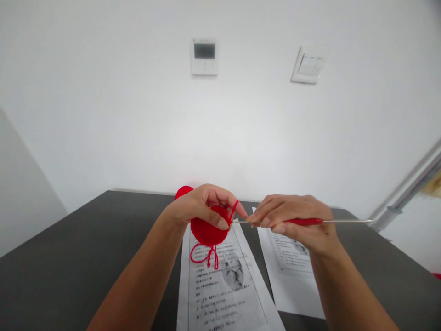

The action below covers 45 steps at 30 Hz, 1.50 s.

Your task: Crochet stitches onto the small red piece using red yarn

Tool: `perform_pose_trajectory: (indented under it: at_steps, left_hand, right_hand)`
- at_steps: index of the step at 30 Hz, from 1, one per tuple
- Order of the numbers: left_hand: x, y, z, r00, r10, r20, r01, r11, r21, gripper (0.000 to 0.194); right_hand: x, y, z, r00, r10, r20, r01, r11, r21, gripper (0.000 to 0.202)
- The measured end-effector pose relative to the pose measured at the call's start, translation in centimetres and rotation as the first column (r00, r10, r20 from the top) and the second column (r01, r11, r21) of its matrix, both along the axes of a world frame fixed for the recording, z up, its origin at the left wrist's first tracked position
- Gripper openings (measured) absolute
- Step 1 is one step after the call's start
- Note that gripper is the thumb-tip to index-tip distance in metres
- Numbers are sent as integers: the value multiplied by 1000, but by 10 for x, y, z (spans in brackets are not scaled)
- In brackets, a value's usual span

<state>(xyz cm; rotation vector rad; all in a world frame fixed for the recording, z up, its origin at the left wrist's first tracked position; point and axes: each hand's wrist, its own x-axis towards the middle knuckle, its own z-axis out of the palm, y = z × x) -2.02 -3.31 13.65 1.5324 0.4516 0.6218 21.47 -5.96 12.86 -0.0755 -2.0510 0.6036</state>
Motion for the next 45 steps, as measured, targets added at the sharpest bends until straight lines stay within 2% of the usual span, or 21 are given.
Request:
perform_pose_trajectory:
  at_steps: [7,11,14,17,21,23,25,30,36,41,45]
  left_hand:
    - [1,1,2,999,40,8,-41,995,92,23]
    - [2,2,2,995,93,30,-96,989,108,21]
    - [3,1,1,987,150,56,-154,985,78,23]
    - [6,0,1,975,193,107,-199,979,46,25]
    - [10,-2,2,963,225,149,-230,973,18,26]
    - [12,-4,4,955,258,149,-263,965,17,28]
    - [15,-6,6,944,298,137,-304,952,24,31]
    - [17,-7,5,924,359,135,-368,929,48,37]
    - [16,-6,3,883,431,185,-449,891,66,24]
    - [19,-9,5,858,479,188,-497,865,68,19]
    - [16,-9,6,864,484,137,-498,862,95,22]
  right_hand:
    - [-5,1,-2,996,36,-83,-48,987,-151,13]
    - [-12,2,-5,988,14,-156,-36,990,-138,13]
    - [-17,1,-8,980,-43,-196,31,998,-63,16]
    - [-20,0,-10,969,-151,-197,171,981,89,21]
    - [-22,3,-9,940,-296,-171,338,875,347,27]
    - [-22,4,-7,928,-341,-149,372,832,411,25]
    - [-21,5,-6,919,-377,-117,389,818,423,24]
    - [-19,5,-6,913,-388,-124,407,854,324,23]
    - [-13,8,-12,912,-366,-187,393,910,133,23]
    - [-11,12,-14,925,-318,-209,336,940,57,22]
    - [-11,16,-15,948,-221,-229,212,975,-64,18]
